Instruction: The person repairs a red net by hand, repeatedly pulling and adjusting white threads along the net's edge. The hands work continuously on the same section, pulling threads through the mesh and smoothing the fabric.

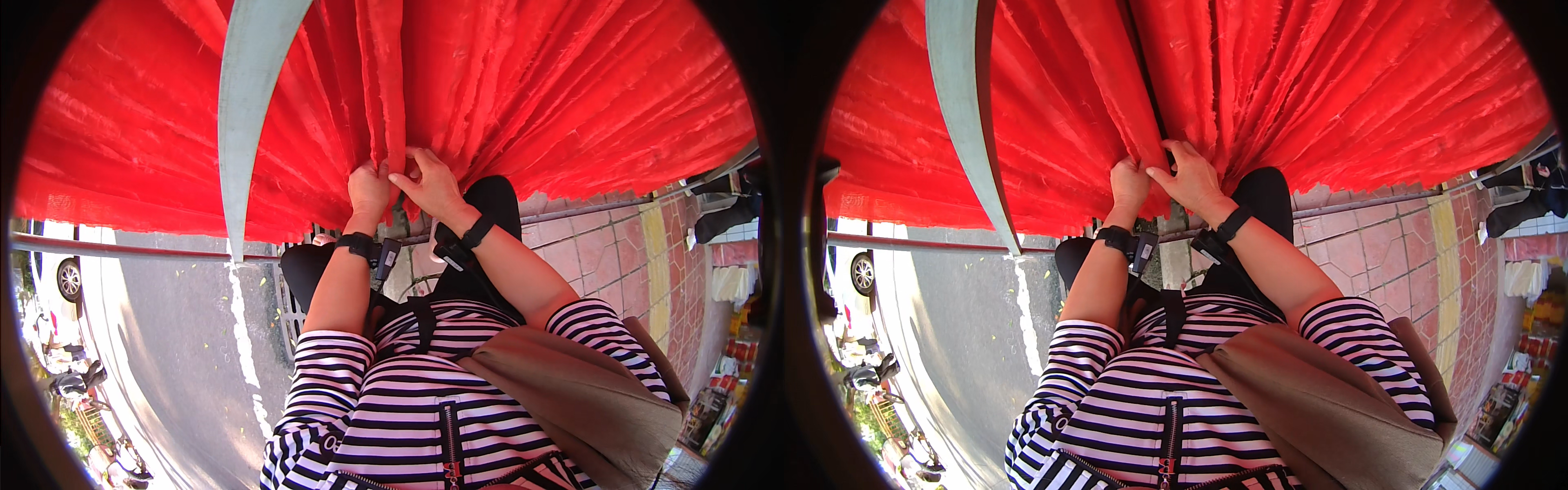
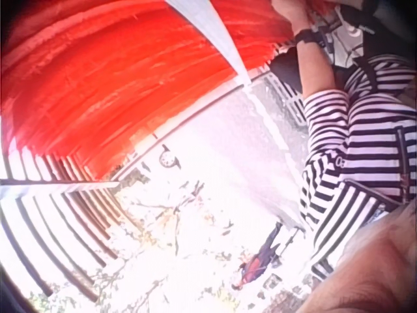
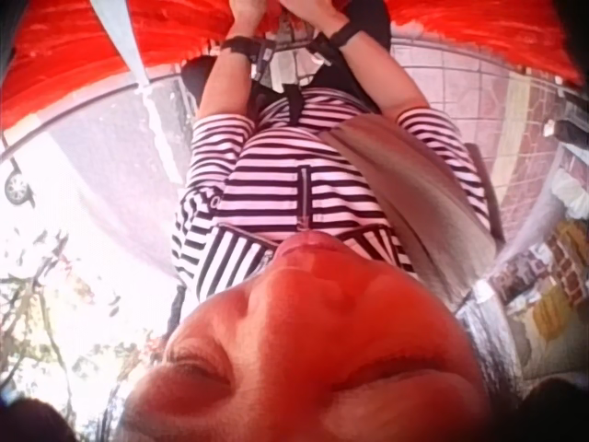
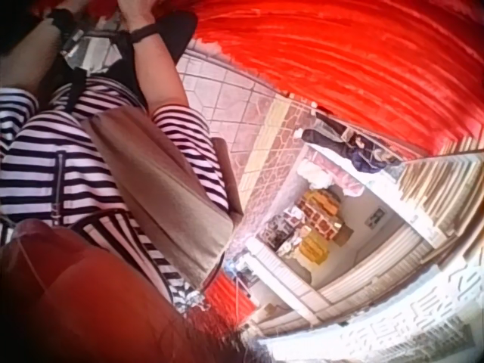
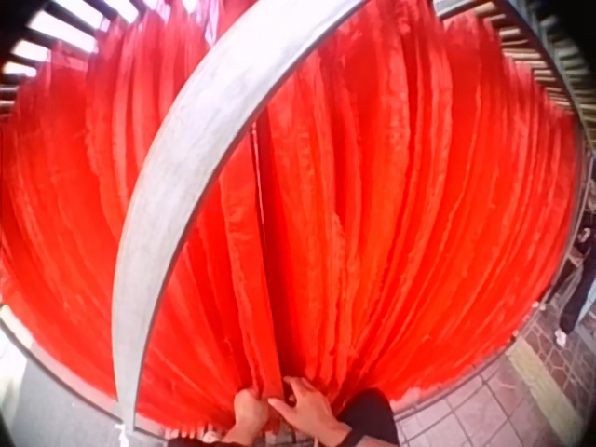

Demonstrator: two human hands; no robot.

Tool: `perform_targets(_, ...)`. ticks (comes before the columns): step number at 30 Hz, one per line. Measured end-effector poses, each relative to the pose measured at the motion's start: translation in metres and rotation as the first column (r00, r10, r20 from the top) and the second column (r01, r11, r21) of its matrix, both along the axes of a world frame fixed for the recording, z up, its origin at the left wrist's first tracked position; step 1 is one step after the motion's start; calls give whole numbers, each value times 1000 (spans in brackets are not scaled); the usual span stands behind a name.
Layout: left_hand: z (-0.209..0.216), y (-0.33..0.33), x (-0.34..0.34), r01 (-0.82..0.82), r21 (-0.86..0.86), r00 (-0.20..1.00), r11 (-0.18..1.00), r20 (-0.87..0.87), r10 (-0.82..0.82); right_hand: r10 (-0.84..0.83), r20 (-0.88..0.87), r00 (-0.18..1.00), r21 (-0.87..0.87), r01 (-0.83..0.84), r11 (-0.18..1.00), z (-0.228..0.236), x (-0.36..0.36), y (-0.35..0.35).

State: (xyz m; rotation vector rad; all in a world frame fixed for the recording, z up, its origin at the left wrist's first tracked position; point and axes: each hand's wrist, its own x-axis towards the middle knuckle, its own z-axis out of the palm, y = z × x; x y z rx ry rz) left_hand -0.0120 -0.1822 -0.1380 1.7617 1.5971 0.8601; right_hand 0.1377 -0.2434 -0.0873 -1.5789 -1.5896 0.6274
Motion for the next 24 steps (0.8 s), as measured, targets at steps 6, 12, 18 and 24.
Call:
perform_targets(6, 4, -6, 9, 48, 18, 999, 999, -16, -48, -66, -4, 998, 135, 66, 989, -20, -8, 3)
perform_targets(12, 7, -9, 15, 77, -35, 995, 996, -65, -79, -161, 148, 976, -121, 179, 976, -33, 7, 16)
perform_targets(18, 0, -2, 0, -6, -10, 998, 1000, -58, 5, -264, 123, 957, -28, 269, 963, -45, 28, 16)
perform_targets(24, -3, 2, -11, -58, 84, 998, 995, 9, 58, -303, 152, 941, -25, 310, 950, -50, 47, 13)
